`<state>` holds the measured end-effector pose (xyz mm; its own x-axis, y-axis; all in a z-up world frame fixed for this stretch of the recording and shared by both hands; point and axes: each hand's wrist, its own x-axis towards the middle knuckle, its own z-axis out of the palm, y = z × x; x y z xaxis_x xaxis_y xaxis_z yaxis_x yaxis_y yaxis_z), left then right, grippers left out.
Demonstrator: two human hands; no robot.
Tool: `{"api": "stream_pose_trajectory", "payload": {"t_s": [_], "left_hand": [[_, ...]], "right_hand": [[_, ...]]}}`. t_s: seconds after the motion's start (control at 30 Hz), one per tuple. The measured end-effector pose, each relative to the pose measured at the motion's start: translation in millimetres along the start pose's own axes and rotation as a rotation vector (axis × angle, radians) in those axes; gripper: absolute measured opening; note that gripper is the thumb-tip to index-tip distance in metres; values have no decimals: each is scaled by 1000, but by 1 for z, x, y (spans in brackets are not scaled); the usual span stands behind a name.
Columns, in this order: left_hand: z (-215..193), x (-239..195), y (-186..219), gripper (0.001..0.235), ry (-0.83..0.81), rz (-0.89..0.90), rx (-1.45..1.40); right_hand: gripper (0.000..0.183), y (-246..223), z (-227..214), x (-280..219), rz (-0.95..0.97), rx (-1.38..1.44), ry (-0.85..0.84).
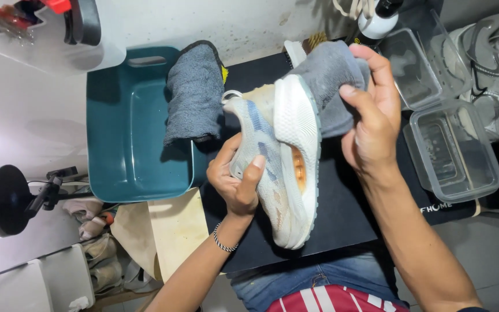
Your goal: The person scrubs the side and sole of a white sneaker with a blue-bristled brush. They then wipe the shoe with a gray cloth to remove residue. The person continues to scrub the shoe with the brush.
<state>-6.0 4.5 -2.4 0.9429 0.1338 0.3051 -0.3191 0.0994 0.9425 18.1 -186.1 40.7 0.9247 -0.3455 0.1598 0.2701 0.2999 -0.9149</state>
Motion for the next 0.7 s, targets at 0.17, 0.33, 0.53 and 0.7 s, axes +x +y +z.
{"api": "stream_pose_trajectory", "payload": {"t_s": [0.17, 0.33, 0.53, 0.7], "left_hand": [[0, 1, 9, 46, 113, -18, -35], [5, -3, 8, 44, 99, -31, -22], [14, -2, 13, 43, 112, -103, -16], [15, 9, 24, 34, 171, -161, 117]], "right_hand": [[45, 23, 12, 27, -15, 131, -85], [52, 47, 15, 33, 106, 316, -147], [42, 33, 6, 23, 99, -272, -202], [42, 36, -22, 18, -151, -166, -73]]}}
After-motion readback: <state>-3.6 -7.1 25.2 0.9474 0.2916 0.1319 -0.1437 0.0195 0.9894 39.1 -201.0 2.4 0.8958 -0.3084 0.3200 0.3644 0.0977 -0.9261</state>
